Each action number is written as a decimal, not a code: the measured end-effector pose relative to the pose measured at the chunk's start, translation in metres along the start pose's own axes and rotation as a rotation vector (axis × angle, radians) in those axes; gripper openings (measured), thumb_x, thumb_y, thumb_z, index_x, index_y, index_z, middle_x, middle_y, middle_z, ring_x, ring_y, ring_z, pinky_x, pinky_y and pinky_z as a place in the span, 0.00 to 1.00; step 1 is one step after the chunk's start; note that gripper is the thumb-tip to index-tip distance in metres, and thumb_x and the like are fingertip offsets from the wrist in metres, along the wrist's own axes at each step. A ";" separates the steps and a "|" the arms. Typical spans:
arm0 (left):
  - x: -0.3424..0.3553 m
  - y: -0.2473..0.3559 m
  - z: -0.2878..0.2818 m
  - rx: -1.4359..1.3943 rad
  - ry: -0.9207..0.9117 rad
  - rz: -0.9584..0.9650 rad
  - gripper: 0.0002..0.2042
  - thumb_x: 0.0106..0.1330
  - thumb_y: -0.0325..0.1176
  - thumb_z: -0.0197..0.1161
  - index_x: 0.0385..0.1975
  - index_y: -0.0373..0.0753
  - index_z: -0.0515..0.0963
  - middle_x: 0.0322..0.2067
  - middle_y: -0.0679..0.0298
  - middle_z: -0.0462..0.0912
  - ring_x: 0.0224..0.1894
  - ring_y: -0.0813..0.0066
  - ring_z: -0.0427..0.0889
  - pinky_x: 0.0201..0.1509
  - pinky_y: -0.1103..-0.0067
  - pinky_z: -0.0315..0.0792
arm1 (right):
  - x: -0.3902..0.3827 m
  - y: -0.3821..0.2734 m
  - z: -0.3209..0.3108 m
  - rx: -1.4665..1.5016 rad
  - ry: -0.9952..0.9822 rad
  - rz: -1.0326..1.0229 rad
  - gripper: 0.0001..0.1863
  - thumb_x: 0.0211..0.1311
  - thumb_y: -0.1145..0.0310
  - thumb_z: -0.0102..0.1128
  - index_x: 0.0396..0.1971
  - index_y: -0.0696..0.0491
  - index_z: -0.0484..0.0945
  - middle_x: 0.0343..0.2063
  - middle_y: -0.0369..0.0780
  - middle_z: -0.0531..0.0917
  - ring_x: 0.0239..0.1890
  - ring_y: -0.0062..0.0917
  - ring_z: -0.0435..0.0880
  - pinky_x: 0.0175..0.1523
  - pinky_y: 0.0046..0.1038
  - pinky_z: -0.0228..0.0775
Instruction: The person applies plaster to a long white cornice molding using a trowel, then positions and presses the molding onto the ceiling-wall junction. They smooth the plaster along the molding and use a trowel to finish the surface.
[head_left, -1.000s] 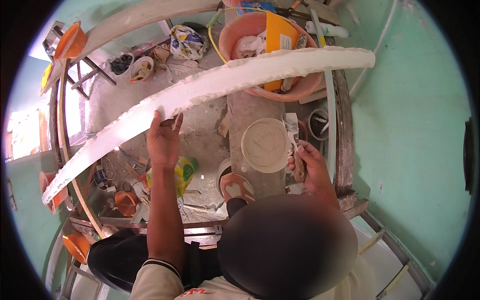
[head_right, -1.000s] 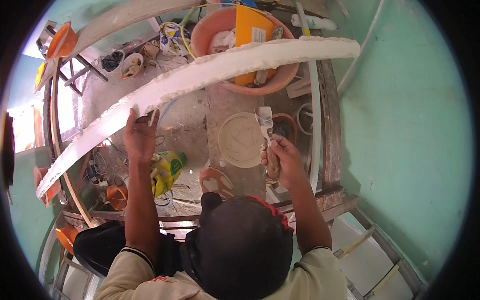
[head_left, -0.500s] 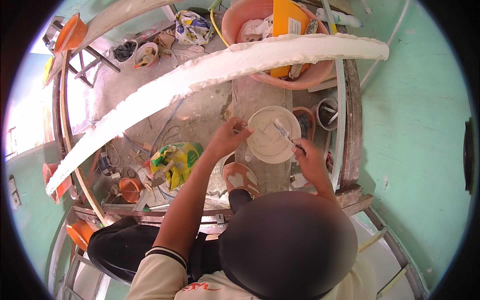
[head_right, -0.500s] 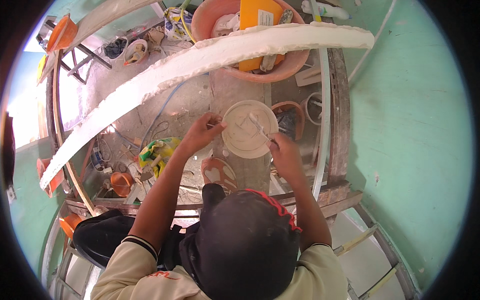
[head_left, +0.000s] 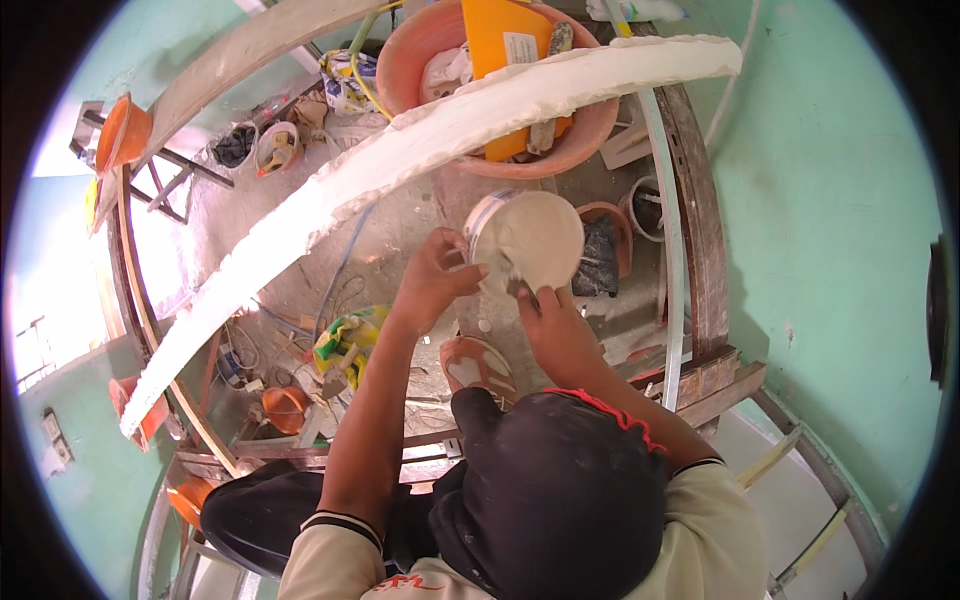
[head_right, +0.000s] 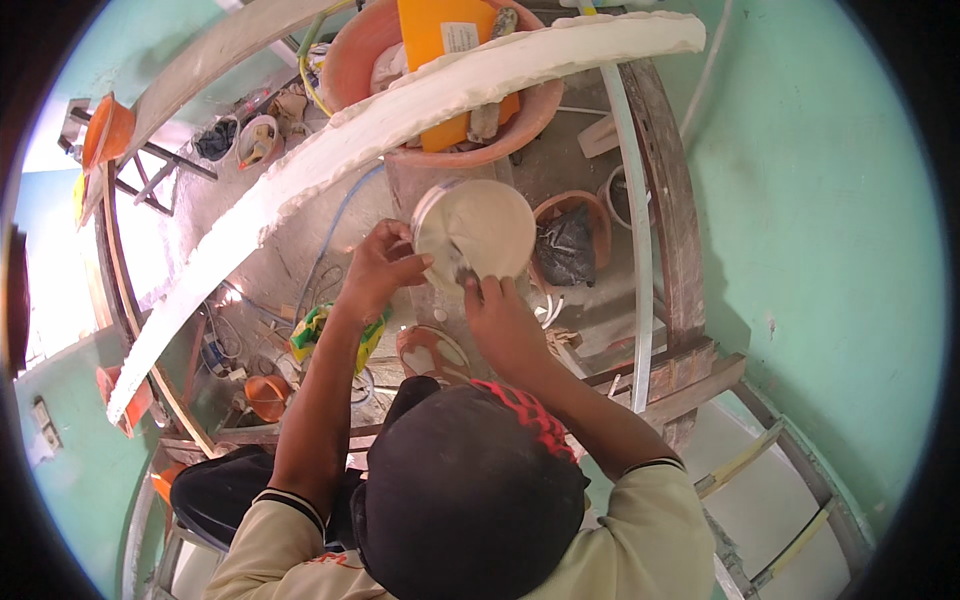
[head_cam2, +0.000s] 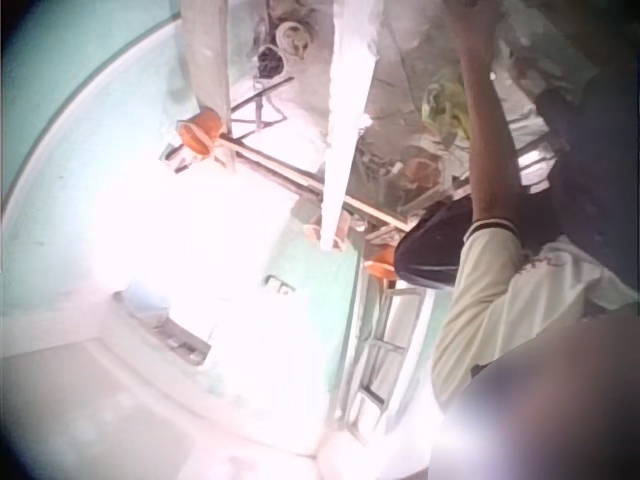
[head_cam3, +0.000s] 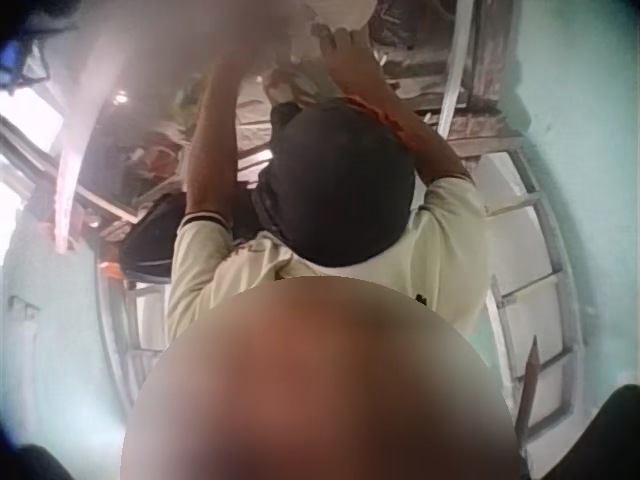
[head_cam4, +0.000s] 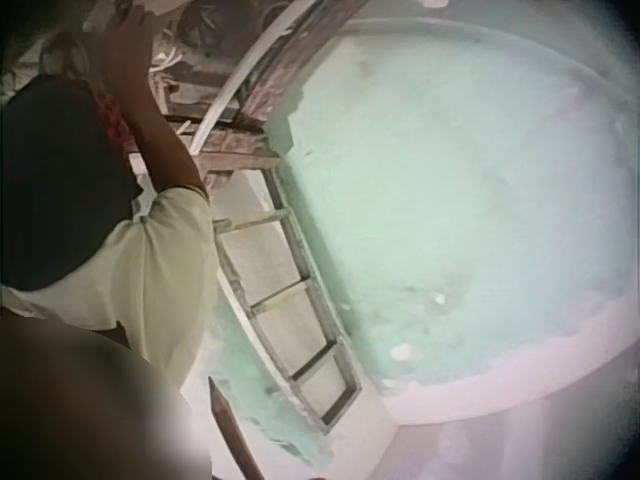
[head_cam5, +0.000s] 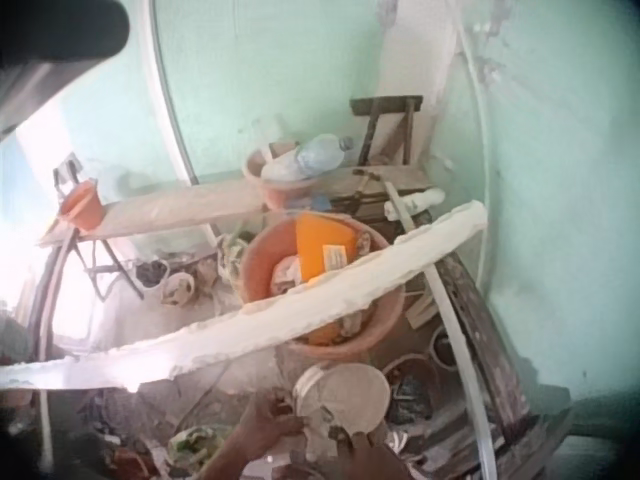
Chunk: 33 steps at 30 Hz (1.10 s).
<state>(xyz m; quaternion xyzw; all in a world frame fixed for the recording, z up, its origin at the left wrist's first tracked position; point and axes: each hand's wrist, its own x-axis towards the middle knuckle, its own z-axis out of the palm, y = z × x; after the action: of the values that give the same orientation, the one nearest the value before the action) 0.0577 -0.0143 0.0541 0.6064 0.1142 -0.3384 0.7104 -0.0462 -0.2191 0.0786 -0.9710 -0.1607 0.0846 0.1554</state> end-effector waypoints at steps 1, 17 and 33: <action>-0.001 0.002 -0.006 0.041 -0.002 0.051 0.20 0.59 0.25 0.75 0.46 0.38 0.70 0.45 0.63 0.79 0.46 0.73 0.82 0.43 0.76 0.82 | -0.002 0.004 -0.004 0.046 -0.021 0.018 0.21 0.63 0.76 0.55 0.56 0.65 0.75 0.41 0.50 0.75 0.44 0.44 0.77 0.43 0.41 0.76; -0.009 0.001 0.015 0.361 -0.002 0.430 0.24 0.55 0.22 0.78 0.48 0.39 0.71 0.51 0.63 0.77 0.58 0.73 0.75 0.62 0.74 0.73 | 0.002 0.039 -0.013 0.261 0.270 0.034 0.25 0.63 0.78 0.55 0.61 0.65 0.71 0.40 0.49 0.74 0.42 0.43 0.76 0.44 0.39 0.71; -0.007 -0.007 0.066 0.520 0.028 0.617 0.23 0.48 0.21 0.76 0.46 0.40 0.78 0.59 0.53 0.75 0.64 0.51 0.72 0.63 0.64 0.73 | -0.021 0.042 0.006 1.631 -0.165 0.845 0.15 0.76 0.68 0.53 0.58 0.53 0.76 0.32 0.39 0.81 0.31 0.21 0.80 0.31 0.24 0.74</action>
<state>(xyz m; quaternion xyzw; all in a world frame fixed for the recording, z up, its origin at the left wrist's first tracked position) 0.0318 -0.0744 0.0687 0.7762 -0.1529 -0.1187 0.6001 -0.0552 -0.2619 0.0613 -0.5298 0.3060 0.2904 0.7358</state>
